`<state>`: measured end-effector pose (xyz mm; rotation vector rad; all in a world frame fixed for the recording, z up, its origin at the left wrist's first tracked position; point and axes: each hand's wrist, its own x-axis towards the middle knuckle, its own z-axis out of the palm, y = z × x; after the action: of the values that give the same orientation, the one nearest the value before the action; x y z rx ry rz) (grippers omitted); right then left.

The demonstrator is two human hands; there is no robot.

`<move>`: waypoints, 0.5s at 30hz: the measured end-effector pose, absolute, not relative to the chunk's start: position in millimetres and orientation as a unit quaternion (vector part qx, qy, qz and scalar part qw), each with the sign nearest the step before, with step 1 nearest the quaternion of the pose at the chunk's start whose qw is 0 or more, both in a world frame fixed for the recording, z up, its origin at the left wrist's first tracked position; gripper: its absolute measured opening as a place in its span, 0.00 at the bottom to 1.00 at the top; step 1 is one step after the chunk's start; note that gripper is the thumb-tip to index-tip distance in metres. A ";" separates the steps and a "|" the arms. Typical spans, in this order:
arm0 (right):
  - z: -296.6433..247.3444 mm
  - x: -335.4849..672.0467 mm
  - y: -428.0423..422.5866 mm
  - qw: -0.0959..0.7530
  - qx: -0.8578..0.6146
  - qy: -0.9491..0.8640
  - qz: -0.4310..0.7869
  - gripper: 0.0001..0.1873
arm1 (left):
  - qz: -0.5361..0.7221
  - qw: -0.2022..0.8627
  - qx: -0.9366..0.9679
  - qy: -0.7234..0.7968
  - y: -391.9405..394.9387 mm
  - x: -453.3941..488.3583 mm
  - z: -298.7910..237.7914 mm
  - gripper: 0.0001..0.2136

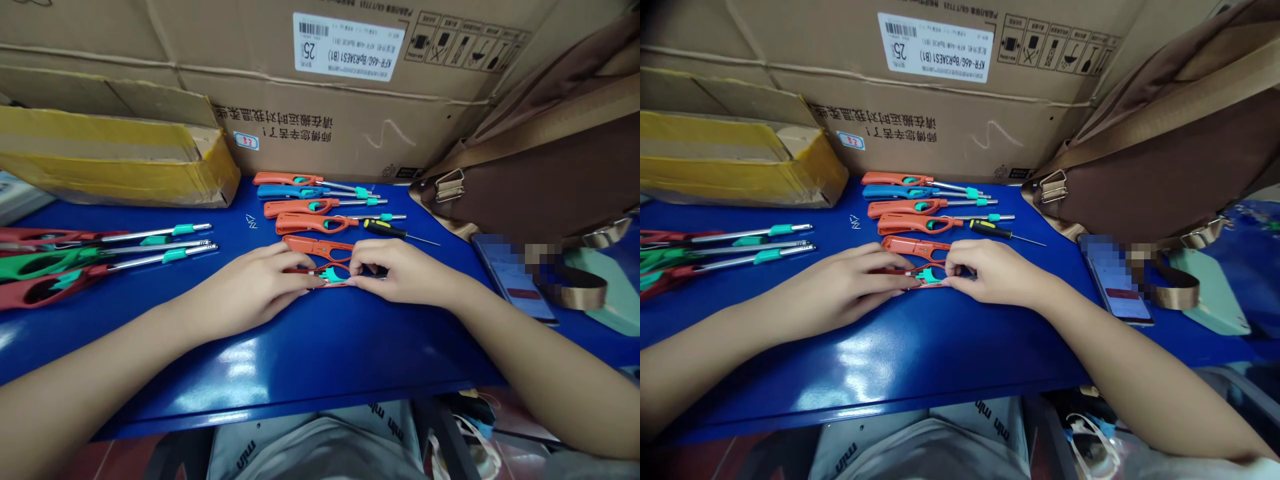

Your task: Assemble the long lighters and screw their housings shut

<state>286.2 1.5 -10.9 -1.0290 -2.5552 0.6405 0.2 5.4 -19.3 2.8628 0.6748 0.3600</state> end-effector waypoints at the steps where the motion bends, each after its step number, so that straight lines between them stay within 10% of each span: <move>1: -10.6 286.5 1.5 0.155 -0.361 -0.892 0.223 0.06 | 0.116 0.082 0.964 0.226 5.4 0.2 -19.2 0.16; 15: -7.5 280.7 -6.1 0.144 -0.371 -0.900 0.181 0.05 | 0.086 0.023 0.973 0.211 2.3 1.6 -20.0 0.20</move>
<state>280.7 -6.1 -7.5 -1.0683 -2.5933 0.5228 1.6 2.3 -20.0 3.0138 0.6529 0.2657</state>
